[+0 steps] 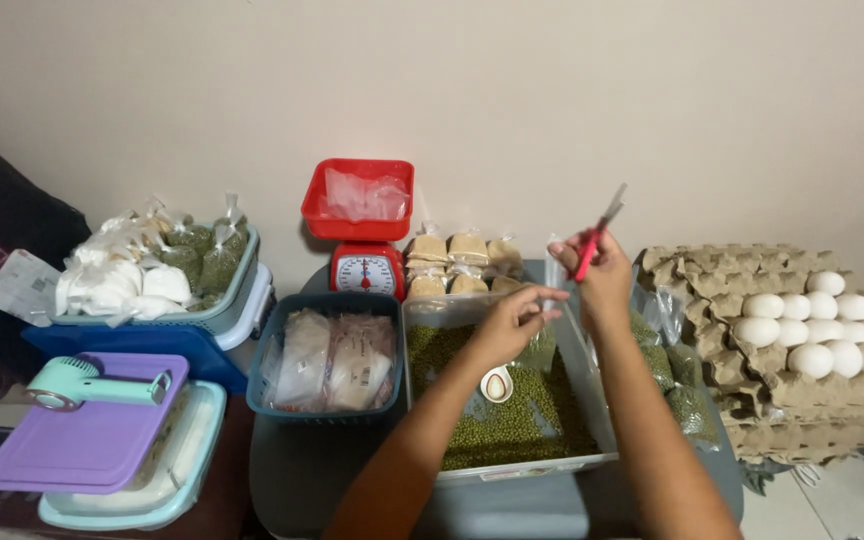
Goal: Trimming excess plastic from small bags of mung beans using scissors and arranging them in a container.
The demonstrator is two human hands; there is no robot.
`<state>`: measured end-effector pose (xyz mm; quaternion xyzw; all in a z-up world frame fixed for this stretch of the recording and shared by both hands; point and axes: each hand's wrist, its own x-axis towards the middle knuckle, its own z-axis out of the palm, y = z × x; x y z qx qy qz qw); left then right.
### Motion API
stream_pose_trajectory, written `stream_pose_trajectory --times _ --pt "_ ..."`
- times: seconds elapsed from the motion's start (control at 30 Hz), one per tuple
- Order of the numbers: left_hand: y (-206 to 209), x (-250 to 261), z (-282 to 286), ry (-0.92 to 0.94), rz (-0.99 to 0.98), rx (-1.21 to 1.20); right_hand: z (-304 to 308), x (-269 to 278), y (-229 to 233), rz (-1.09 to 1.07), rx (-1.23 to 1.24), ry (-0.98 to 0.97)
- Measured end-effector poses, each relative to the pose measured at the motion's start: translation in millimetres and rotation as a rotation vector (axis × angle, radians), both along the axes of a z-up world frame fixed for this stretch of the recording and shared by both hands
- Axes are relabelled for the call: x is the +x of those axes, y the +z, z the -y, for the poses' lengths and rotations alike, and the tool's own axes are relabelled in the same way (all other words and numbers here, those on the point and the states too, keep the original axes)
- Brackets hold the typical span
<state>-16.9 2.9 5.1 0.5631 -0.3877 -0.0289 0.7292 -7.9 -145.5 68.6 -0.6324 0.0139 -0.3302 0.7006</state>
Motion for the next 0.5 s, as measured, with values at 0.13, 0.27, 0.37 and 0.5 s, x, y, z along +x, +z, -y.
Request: stream_pose_trajectory --times 0.13,0.27,0.37,0.5 --pt "-1.9 21.3 8.9 0.163 0.161 0.040 2.1 5.6 19.0 0.021 -0.122 0.099" --pt "1.3 21.4 8.4 0.260 0.161 0.045 21.9 17.2 28.3 0.056 -0.259 0.223" --pt "5.6 19.8 4.1 0.255 0.153 0.014 35.2 5.2 45.4 -0.005 -0.390 0.262" --pt "5.5 21.0 4.4 0.212 0.146 -0.023 66.4 -9.3 62.0 -0.281 -0.795 0.166"
